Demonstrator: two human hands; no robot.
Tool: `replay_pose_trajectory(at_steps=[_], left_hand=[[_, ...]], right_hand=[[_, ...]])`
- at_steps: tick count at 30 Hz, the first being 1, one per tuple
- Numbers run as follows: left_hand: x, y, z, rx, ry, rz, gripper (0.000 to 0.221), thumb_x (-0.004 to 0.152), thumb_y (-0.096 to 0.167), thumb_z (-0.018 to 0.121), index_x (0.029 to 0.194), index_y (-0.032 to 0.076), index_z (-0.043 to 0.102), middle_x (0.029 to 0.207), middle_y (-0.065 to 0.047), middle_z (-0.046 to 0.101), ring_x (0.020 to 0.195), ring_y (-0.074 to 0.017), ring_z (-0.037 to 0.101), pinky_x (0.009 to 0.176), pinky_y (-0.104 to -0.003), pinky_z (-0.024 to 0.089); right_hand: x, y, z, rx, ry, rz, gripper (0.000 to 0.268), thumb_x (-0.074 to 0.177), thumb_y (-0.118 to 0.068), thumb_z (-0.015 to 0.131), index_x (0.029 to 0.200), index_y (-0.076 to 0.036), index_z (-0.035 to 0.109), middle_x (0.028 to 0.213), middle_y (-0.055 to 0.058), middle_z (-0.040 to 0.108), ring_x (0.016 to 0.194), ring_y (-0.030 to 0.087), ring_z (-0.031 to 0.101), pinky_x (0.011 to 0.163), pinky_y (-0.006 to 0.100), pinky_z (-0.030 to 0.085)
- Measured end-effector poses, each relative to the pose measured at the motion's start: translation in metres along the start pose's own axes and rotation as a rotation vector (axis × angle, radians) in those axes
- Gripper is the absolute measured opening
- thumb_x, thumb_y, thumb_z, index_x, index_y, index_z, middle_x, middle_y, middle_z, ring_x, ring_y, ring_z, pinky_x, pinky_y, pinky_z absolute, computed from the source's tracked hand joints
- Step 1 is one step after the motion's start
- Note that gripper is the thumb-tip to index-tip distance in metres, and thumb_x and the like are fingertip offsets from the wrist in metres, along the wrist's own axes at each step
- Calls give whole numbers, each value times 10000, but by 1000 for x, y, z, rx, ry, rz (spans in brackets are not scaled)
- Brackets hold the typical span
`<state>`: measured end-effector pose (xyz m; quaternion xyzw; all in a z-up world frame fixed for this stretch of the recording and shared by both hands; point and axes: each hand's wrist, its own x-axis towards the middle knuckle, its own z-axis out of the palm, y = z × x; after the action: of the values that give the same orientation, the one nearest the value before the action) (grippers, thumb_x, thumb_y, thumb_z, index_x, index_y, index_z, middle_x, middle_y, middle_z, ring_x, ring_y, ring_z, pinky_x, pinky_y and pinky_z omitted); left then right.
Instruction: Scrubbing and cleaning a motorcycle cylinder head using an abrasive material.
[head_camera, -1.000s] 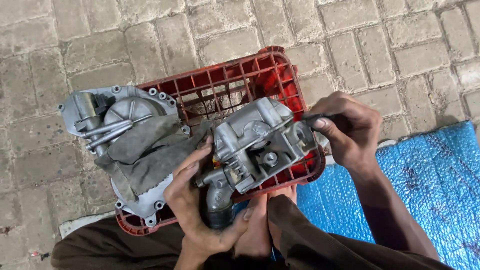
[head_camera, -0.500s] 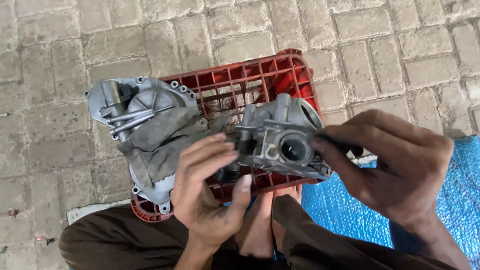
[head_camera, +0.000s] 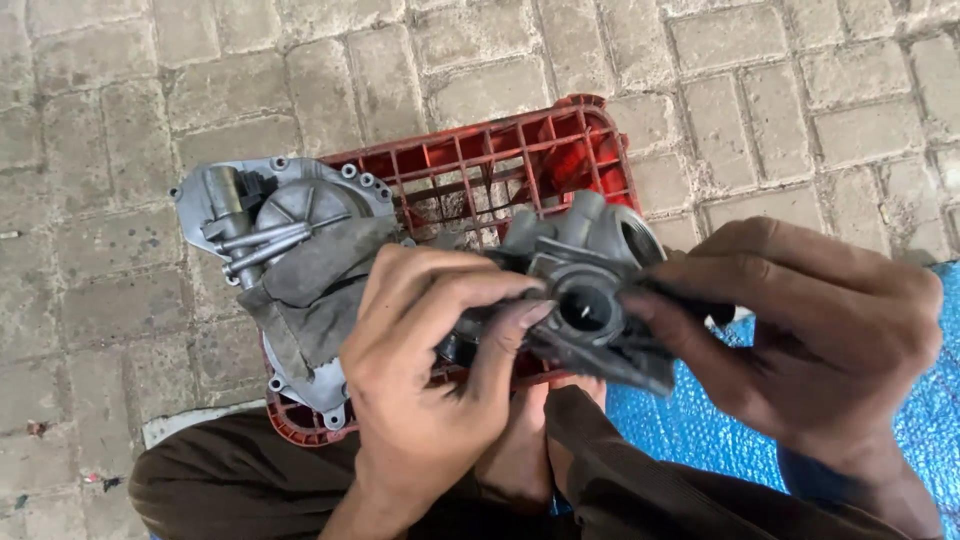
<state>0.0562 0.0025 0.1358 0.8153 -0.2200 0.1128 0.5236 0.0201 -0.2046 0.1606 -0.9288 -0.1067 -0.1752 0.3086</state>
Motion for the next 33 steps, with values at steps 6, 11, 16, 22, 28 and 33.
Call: replay_pose_trajectory(at_steps=[6,11,16,22,28,33], left_hand=[[3,0,-9,-85,-7,-91,133,799,-37,748,919,10,717,938,-77,663,866,-199,598,791,-301,509],[1,-15,-9,-185,-33,-83,146,830,-24,766,967,-6,720,963,-86,682,859,-173,606,793,-280,484],[8,-39,-9,-244,-77,-22,156,839,-33,782,981,-16,721,982,-111,709,854,-184,653,797,-273,546],[18,-39,-5,-248,-42,3,157,858,-66,780,1000,-37,717,987,-127,719,862,-194,665,816,-283,537],[18,-43,8,-327,10,-41,134,885,-74,763,1006,-61,706,975,-131,700,832,-180,643,775,-262,535],[19,-35,22,-430,19,-84,101,907,-70,727,1000,-69,685,1007,-132,671,887,-191,640,835,-271,552]], right_hand=[[17,-36,-7,-18,-90,-39,151,729,19,879,787,62,747,636,97,660,376,125,432,351,250,305],[18,-42,-2,29,-103,34,146,722,32,889,765,55,752,638,80,679,385,110,446,345,242,266],[21,-30,2,89,-110,29,168,753,42,884,811,90,735,693,133,703,396,127,476,348,232,318],[34,-21,7,141,-109,6,155,826,102,868,868,91,719,776,153,712,497,146,540,444,240,386],[41,-2,5,271,-154,17,136,852,146,815,910,129,693,801,177,683,531,151,576,464,220,441],[39,8,-1,308,-158,106,95,850,125,782,892,125,697,775,153,666,543,150,541,509,229,437]])
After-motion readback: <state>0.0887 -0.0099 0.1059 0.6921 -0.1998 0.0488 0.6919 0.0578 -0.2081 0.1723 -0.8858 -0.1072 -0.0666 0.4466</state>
